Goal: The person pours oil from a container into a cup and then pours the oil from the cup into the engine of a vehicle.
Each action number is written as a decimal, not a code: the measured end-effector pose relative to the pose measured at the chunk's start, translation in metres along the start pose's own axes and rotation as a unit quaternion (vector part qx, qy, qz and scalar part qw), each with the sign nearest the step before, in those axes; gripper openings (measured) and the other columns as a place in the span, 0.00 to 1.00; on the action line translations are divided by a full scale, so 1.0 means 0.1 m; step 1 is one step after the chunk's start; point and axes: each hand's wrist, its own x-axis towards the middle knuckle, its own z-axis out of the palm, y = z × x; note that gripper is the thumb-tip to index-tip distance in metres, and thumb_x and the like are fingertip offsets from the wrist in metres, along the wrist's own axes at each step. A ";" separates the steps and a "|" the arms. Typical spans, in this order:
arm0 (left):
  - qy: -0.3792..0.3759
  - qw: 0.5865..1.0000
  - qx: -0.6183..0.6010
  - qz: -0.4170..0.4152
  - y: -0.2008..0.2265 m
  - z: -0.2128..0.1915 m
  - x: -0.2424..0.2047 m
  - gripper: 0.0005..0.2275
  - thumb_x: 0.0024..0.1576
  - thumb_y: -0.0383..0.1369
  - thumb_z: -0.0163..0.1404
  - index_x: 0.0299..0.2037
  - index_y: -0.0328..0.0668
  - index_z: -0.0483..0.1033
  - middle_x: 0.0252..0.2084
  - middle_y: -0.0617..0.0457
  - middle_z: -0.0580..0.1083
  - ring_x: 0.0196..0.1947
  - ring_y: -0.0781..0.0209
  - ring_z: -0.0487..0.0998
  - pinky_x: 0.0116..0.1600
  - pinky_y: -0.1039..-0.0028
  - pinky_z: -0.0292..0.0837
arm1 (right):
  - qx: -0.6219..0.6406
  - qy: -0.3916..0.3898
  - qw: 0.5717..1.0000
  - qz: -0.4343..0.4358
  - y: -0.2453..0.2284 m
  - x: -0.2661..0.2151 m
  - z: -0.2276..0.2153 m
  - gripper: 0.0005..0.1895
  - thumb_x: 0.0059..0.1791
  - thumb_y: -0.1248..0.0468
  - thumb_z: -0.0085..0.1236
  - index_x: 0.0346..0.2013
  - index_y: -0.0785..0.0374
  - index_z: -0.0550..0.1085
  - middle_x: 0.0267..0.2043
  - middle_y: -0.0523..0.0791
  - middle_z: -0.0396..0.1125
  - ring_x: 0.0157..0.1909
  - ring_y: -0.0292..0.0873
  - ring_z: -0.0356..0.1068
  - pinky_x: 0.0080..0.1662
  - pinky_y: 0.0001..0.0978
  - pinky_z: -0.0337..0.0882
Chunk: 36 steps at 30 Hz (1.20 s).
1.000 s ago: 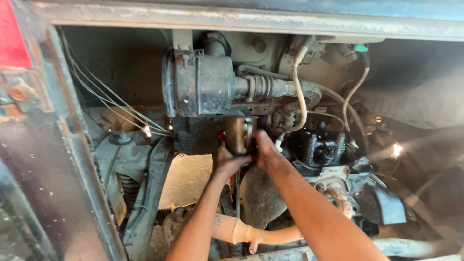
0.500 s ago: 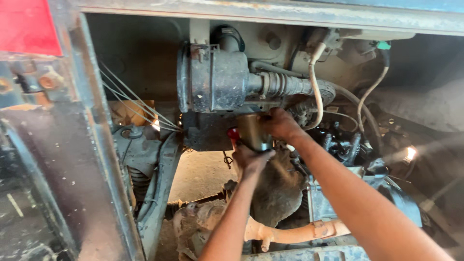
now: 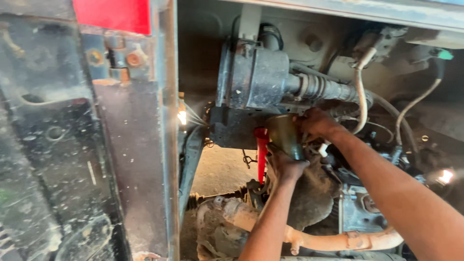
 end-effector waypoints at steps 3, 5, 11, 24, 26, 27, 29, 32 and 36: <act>0.002 1.000 -0.007 -0.002 0.06 -0.05 -0.06 0.44 0.36 0.41 0.72 0.62 0.39 0.59 0.54 0.38 0.72 0.53 0.43 0.75 0.59 0.57 0.73 | 0.014 -0.022 1.000 -0.013 0.01 0.04 -0.03 0.26 0.53 0.51 0.57 0.49 0.75 0.73 0.44 0.58 0.74 0.39 0.52 0.78 0.39 0.43 0.82; 0.004 1.000 -0.013 -0.005 0.07 -0.08 -0.07 0.43 0.37 0.40 0.71 0.62 0.39 0.59 0.54 0.38 0.72 0.53 0.42 0.75 0.59 0.57 0.73 | 0.008 -0.030 0.999 -0.039 0.02 0.07 -0.05 0.24 0.53 0.52 0.57 0.50 0.73 0.74 0.44 0.58 0.74 0.40 0.51 0.77 0.40 0.42 0.83; -0.003 1.000 -0.019 -0.013 0.09 -0.13 -0.10 0.42 0.38 0.38 0.68 0.62 0.38 0.57 0.54 0.37 0.73 0.54 0.41 0.75 0.59 0.55 0.73 | 0.047 -0.040 0.998 -0.013 0.05 0.27 -0.04 0.22 0.52 0.55 0.58 0.49 0.73 0.74 0.40 0.57 0.73 0.38 0.55 0.76 0.38 0.47 0.79; -0.024 0.999 0.005 -0.029 0.05 -0.12 -0.08 0.38 0.43 0.33 0.62 0.63 0.36 0.55 0.53 0.35 0.73 0.55 0.37 0.75 0.59 0.52 0.71 | -0.021 -0.037 0.999 0.019 -0.07 0.22 -0.08 0.31 0.54 0.50 0.56 0.36 0.85 0.77 0.37 0.64 0.75 0.31 0.61 0.78 0.29 0.44 0.81; -0.026 0.999 0.002 -0.032 0.05 -0.13 -0.07 0.37 0.43 0.32 0.62 0.63 0.36 0.54 0.53 0.34 0.74 0.55 0.37 0.75 0.59 0.52 0.71 | -0.032 -0.035 0.998 0.033 -0.12 0.21 -0.08 0.32 0.54 0.49 0.56 0.36 0.86 0.77 0.39 0.65 0.75 0.30 0.62 0.77 0.28 0.46 0.81; -0.025 0.999 -0.002 -0.033 0.05 -0.12 -0.07 0.37 0.43 0.32 0.61 0.63 0.35 0.54 0.53 0.34 0.74 0.55 0.37 0.75 0.59 0.51 0.71 | -0.036 -0.031 0.998 0.040 -0.14 0.22 -0.06 0.31 0.54 0.49 0.56 0.38 0.85 0.76 0.39 0.64 0.75 0.31 0.63 0.77 0.29 0.47 0.79; -0.020 1.000 -0.003 -0.022 0.03 -0.13 -0.08 0.36 0.44 0.32 0.61 0.62 0.34 0.54 0.52 0.34 0.74 0.55 0.37 0.75 0.59 0.52 0.71 | -0.043 -0.023 0.997 0.053 -0.17 0.24 -0.03 0.30 0.53 0.49 0.57 0.41 0.82 0.75 0.41 0.63 0.74 0.32 0.63 0.76 0.30 0.48 0.77; -0.068 0.991 -0.099 -0.062 0.06 -0.14 -0.06 0.38 0.42 0.29 0.57 0.65 0.40 0.51 0.48 0.40 0.78 0.48 0.46 0.82 0.58 0.59 0.77 | -0.062 -0.035 0.997 0.032 -0.17 0.27 -0.04 0.21 0.51 0.53 0.56 0.47 0.68 0.77 0.41 0.56 0.76 0.32 0.60 0.78 0.30 0.48 0.77; -0.078 0.994 -0.046 -0.063 0.10 -0.19 -0.06 0.37 0.47 0.34 0.61 0.64 0.38 0.52 0.50 0.40 0.77 0.50 0.48 0.79 0.61 0.56 0.73 | -0.043 -0.031 0.998 0.034 -0.15 0.32 -0.02 0.19 0.52 0.57 0.56 0.50 0.69 0.75 0.41 0.58 0.76 0.32 0.60 0.78 0.28 0.50 0.78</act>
